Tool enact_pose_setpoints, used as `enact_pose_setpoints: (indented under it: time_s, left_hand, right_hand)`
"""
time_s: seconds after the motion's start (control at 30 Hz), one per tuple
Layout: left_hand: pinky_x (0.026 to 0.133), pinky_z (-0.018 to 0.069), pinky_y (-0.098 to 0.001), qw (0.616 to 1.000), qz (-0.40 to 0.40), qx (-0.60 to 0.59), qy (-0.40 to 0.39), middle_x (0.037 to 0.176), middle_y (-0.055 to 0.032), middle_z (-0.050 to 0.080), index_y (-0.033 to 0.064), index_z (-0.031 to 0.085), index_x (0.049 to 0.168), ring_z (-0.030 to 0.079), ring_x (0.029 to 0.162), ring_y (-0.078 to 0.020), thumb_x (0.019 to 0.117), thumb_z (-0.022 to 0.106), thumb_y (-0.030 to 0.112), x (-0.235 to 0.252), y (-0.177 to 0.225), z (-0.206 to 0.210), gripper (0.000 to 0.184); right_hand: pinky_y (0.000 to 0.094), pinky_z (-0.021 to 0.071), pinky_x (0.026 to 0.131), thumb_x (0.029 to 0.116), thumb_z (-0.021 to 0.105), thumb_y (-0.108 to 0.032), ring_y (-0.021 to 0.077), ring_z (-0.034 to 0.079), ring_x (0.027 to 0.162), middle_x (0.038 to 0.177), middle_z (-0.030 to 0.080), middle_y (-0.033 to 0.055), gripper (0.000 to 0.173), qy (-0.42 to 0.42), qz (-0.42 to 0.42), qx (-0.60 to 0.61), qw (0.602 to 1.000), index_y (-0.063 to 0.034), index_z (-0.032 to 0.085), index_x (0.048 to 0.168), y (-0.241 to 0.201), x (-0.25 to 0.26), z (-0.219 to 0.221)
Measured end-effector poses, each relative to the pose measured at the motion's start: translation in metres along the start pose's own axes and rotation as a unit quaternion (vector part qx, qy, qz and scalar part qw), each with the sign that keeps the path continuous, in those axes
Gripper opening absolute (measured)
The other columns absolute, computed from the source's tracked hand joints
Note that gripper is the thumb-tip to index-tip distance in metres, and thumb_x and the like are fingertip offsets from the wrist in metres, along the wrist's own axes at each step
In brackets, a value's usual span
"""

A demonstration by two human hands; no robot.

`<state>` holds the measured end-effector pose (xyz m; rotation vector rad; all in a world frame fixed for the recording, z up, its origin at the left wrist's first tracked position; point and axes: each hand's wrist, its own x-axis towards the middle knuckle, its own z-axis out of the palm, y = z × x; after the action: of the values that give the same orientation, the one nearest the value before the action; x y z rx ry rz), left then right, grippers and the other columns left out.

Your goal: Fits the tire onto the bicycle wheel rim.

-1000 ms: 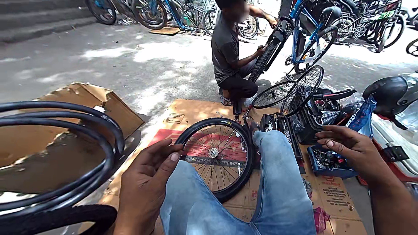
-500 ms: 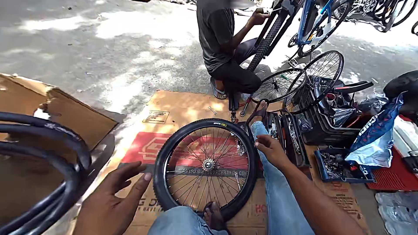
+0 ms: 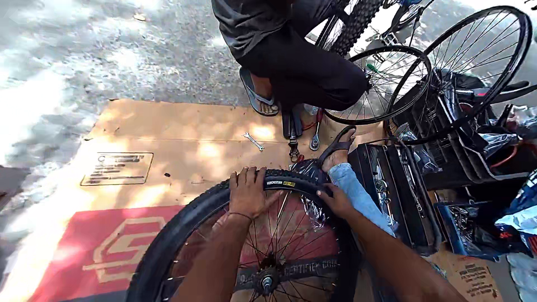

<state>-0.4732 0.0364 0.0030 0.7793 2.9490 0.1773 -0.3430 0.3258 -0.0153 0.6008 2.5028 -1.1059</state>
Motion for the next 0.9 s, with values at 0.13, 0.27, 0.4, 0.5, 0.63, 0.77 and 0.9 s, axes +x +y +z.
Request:
enact_pose_setpoints:
  time_s: [0.13,0.27,0.4,0.5,0.63,0.77,0.9]
  left_hand:
    - [0.100,0.0440,-0.0664,0.998,-0.007,0.010,0.057,0.124,-0.0261,0.066,0.0066,0.065,0.133,0.063,0.116,-0.0478,0.0792,0.038,0.091,0.021,-0.003,0.021,0.104]
    - [0.082,0.0520,-0.0635,1.000,-0.011,0.019,0.009,0.107,-0.0279,0.069,0.0004,0.069,0.113,0.067,0.100,-0.0488,0.0853,0.035,0.086,0.026,-0.010,0.012,0.095]
    - [0.068,0.0531,-0.0603,0.999,-0.019,0.036,-0.017,0.087,-0.0234,0.069,0.0009,0.066,0.088,0.070,0.086,-0.0453,0.0929,0.030,0.078,0.035,-0.010,0.004,0.085]
    - [0.062,0.0518,-0.0612,0.996,-0.052,0.037,-0.065,0.081,-0.0224,0.068,0.0028,0.064,0.085,0.071,0.081,-0.0448,0.0975,0.024,0.075,0.039,-0.007,-0.002,0.084]
    - [0.058,0.0505,-0.0604,0.989,-0.077,0.039,-0.119,0.074,-0.0202,0.067,0.0076,0.064,0.081,0.070,0.075,-0.0436,0.0983,0.015,0.075,0.050,-0.011,-0.005,0.085]
    - [0.061,0.0514,-0.0600,0.987,-0.072,0.026,-0.140,0.075,-0.0188,0.068,0.0088,0.064,0.079,0.070,0.078,-0.0419,0.1003,0.009,0.070,0.057,-0.017,-0.007,0.085]
    - [0.062,0.0511,-0.0601,0.989,-0.062,0.008,-0.136,0.076,-0.0188,0.067,0.0077,0.063,0.079,0.070,0.079,-0.0418,0.1036,0.009,0.063,0.059,-0.016,-0.007,0.081]
  right_hand:
    - [0.0590,0.0556,0.093,0.0942,0.070,-0.055,0.0313,0.070,0.103,0.112,0.072,0.0169,0.060,-0.079,-0.001,0.019,0.997,-0.0105,0.063,0.134,0.006,0.027,-0.007]
    - [0.0559,0.0565,0.090,0.0956,0.071,-0.049,0.0286,0.070,0.097,0.106,0.072,0.0161,0.051,-0.128,-0.027,0.064,0.989,-0.0061,0.068,0.122,0.008,0.033,-0.009]
    - [0.0557,0.0568,0.086,0.0904,0.074,-0.056,0.0269,0.071,0.092,0.098,0.073,0.0134,0.053,-0.110,0.005,0.049,0.993,-0.0083,0.072,0.113,0.001,0.038,-0.010]
    - [0.0550,0.0574,0.082,0.0853,0.077,-0.061,0.0252,0.071,0.086,0.091,0.074,0.0116,0.056,-0.119,0.057,0.053,0.990,-0.0087,0.076,0.103,0.001,0.048,-0.007]
    - [0.0550,0.0570,0.081,0.0776,0.074,-0.075,0.0275,0.071,0.086,0.091,0.073,0.0140,0.073,-0.147,0.149,0.007,0.978,-0.0064,0.074,0.101,-0.011,0.058,-0.006]
    - [0.0635,0.0504,0.099,0.0837,0.051,-0.088,0.0357,0.066,0.117,0.122,0.069,0.0201,0.093,-0.170,0.130,-0.075,0.974,-0.0083,0.068,0.129,-0.029,0.057,-0.012]
    - [0.0585,0.0533,0.099,0.0899,0.065,-0.069,0.0307,0.067,0.115,0.127,0.068,0.0153,0.084,-0.146,-0.074,-0.065,0.984,-0.0162,0.047,0.153,-0.059,0.085,0.001]
